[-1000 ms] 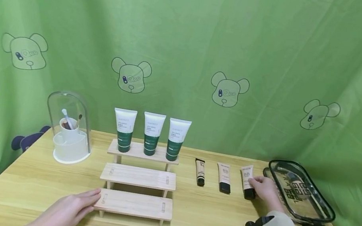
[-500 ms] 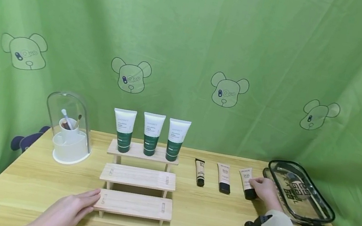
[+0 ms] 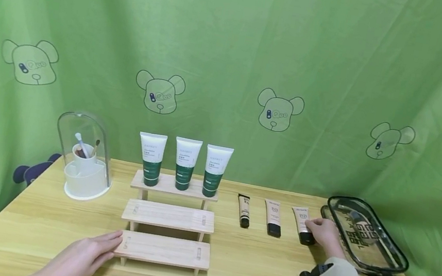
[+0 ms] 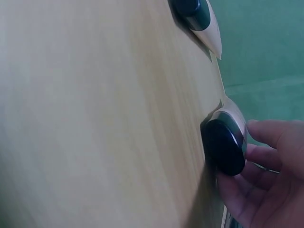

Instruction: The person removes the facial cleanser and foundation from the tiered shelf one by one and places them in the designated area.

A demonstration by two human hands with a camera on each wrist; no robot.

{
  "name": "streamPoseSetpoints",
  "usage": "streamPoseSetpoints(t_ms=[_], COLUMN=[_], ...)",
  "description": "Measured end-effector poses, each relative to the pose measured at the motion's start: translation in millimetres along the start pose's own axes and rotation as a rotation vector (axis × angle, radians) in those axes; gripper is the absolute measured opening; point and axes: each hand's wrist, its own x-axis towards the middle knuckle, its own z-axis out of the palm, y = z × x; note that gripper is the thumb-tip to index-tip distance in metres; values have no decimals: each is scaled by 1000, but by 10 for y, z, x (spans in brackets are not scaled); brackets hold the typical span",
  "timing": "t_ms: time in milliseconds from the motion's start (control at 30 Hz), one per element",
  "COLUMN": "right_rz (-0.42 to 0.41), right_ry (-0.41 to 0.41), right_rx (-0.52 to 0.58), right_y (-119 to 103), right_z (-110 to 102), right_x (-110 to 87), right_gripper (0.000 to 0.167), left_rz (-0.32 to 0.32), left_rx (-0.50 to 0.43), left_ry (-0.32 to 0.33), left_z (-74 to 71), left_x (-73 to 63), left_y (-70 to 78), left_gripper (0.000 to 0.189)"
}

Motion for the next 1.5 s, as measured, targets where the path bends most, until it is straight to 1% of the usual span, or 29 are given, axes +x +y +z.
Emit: streamPoseSetpoints(t_ms=[200,400,567,667,867,967,1100,1233,1333,1500], right_rz=[-17,-8,-19,-56,-173,-237,-326,-413,-464,-540], right_ry=[-3,-18,-18,-13,-27,-12,10,8,-4,-47], right_rx=[-25,-36,-30,-36,14,28,44,103,135,178], right_y=[9,-20,-119,-218,-509,-681,-921,-1169,-1348,-1636], right_z=[-14,-64,-137,-182,-233,-239,-233,-182,-124,-16], right_x=[2,-35,-104,-139,-191,-201,-234,-306,-364,-485], right_gripper=[41,41,40,41,46,47,44,40,40,40], left_rz=[-6,12,29,33,34,36,37,38,31,19], left_rx=[2,8,11,14,17,19,19,23,20,12], left_ry=[2,11,21,24,28,29,34,37,27,15], left_z=[2,0,4,5,5,6,8,9,5,0], left_x=[9,1,-4,-6,-10,-11,-12,-16,-17,-15], left_y=[10,1,-10,-14,-19,-23,-25,-25,-23,-16], left_gripper=[33,33,33,33,33,34,34,34,34,34])
